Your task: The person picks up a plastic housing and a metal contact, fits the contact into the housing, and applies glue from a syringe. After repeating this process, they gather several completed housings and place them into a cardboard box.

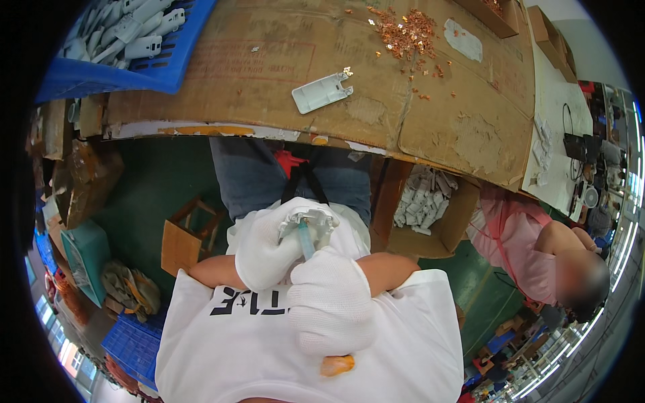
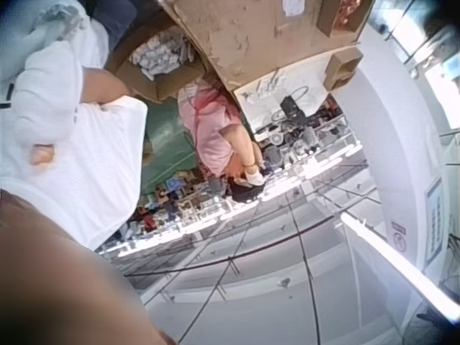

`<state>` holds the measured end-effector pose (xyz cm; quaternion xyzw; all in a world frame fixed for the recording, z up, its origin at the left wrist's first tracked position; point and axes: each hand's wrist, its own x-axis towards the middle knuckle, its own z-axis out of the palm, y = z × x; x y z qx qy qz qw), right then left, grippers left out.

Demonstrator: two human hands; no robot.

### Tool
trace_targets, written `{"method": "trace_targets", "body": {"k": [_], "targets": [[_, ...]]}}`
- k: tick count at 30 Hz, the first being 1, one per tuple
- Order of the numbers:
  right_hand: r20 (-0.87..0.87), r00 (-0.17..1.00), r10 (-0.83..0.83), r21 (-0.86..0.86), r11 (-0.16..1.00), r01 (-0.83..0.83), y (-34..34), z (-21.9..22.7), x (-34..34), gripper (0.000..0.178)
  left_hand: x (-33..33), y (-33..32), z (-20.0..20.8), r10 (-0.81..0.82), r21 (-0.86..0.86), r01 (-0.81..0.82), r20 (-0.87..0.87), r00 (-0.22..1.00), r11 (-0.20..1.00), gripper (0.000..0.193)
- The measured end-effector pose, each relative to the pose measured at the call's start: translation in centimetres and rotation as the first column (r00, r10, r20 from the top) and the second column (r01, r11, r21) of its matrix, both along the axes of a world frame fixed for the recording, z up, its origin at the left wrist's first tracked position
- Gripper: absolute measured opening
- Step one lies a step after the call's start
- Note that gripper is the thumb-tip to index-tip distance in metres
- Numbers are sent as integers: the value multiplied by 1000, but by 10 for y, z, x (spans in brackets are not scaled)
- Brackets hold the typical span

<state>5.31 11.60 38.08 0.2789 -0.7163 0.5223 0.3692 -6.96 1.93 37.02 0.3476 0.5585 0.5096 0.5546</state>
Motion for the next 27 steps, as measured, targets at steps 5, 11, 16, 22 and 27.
{"method": "trace_targets", "body": {"k": [5,11,16,22,27], "targets": [[-163,981,-109,-149,985,85,6,-1,-7,27,5,11,-1,57,-2,-57,-78,995,998,24],[-194,888,-416,6,905,425,24,-20,2,25,-13,47,-53,271,-48,-282,469,840,958,26],[288,343,-894,657,445,609,24,-50,-12,41,-35,65,-73,220,-30,-330,801,556,943,40],[102,193,-976,740,204,640,39,-92,-5,36,-26,91,-76,107,30,-167,652,751,986,48],[110,212,-971,750,221,623,72,-87,12,33,-23,117,-89,-109,102,60,593,798,993,55]]}}
